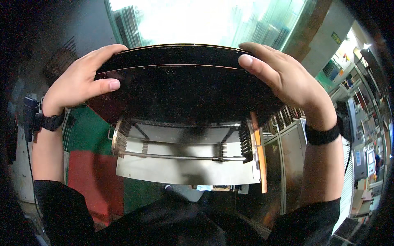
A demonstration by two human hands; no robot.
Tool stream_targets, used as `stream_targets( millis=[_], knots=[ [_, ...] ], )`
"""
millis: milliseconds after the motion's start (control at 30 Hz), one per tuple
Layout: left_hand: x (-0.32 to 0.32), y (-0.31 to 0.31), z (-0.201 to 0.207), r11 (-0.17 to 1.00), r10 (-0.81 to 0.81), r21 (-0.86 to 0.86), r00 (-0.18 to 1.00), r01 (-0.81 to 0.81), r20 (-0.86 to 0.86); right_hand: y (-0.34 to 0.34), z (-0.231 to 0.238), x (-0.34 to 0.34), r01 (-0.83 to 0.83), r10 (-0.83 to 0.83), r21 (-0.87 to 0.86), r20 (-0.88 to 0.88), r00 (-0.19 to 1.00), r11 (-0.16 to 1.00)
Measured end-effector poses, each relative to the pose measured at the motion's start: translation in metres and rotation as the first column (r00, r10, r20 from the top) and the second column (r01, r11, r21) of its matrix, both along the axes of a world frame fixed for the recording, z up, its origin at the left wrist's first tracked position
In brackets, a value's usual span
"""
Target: Handling and organizing printed circuit boards in an industrial rack and conveyor system.
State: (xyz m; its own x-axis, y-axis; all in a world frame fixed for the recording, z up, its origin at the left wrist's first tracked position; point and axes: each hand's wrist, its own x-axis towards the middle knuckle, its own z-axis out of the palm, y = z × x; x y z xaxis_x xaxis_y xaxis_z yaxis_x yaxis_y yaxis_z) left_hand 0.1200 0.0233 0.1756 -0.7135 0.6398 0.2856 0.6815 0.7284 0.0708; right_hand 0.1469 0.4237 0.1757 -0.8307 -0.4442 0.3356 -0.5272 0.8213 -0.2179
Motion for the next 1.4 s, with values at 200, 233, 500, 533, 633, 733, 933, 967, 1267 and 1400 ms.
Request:
stream_targets(
  millis=[200,233,500,533,633,733,933,967,1267,1400],
  knots=[
    [-0.005,-0.008,-0.009,1.000,0.021,0.016,0.999,-0.021,-0.045,-0.014,-0.025,0.041,-0.083,0.035,-0.061,-0.561,0.827,0.995],
    [-0.005,-0.009,-0.010,0.999,0.026,0.031,0.998,-0.024,-0.051,-0.013,-0.048,0.059,-0.139,0.048,-0.115,-0.574,0.817,0.984],
    [0.007,0.049,0.009,0.994,-0.102,-0.044,0.974,0.095,-0.200,-0.028,-0.285,0.110,0.085,-0.082,-0.210,0.020,0.996,0.974],
    [0.005,0.060,0.006,0.988,-0.153,-0.057,0.954,0.143,-0.257,-0.030,-0.294,0.111,0.087,-0.114,-0.279,-0.080,0.990,0.956],
    [0.003,0.091,0.001,0.987,-0.160,-0.081,0.937,0.141,-0.310,-0.038,-0.303,0.108,0.168,-0.208,-0.320,-0.095,0.974,0.933],
    [-0.003,0.115,-0.002,0.989,-0.146,-0.051,0.918,0.136,-0.368,-0.049,-0.294,0.101,0.281,-0.321,-0.255,-0.130,0.938,0.925],
    [-0.002,0.125,-0.003,0.986,-0.153,-0.084,0.980,0.143,-0.125,-0.046,-0.302,0.104,0.330,-0.365,-0.293,-0.074,0.928,0.897],
    [0.000,0.128,-0.001,0.986,-0.145,-0.098,0.984,0.135,-0.101,-0.045,-0.303,0.103,0.305,-0.356,-0.320,-0.114,0.927,0.897],
    [0.006,0.119,-0.010,0.992,-0.123,-0.050,0.987,0.118,-0.102,-0.029,-0.293,0.106,0.128,-0.134,-0.219,-0.014,0.991,0.967],
    [0.007,0.112,-0.015,0.986,-0.164,-0.037,0.980,0.161,-0.115,-0.026,-0.288,0.107,0.122,-0.105,-0.202,0.094,0.990,0.972]
  ],
)
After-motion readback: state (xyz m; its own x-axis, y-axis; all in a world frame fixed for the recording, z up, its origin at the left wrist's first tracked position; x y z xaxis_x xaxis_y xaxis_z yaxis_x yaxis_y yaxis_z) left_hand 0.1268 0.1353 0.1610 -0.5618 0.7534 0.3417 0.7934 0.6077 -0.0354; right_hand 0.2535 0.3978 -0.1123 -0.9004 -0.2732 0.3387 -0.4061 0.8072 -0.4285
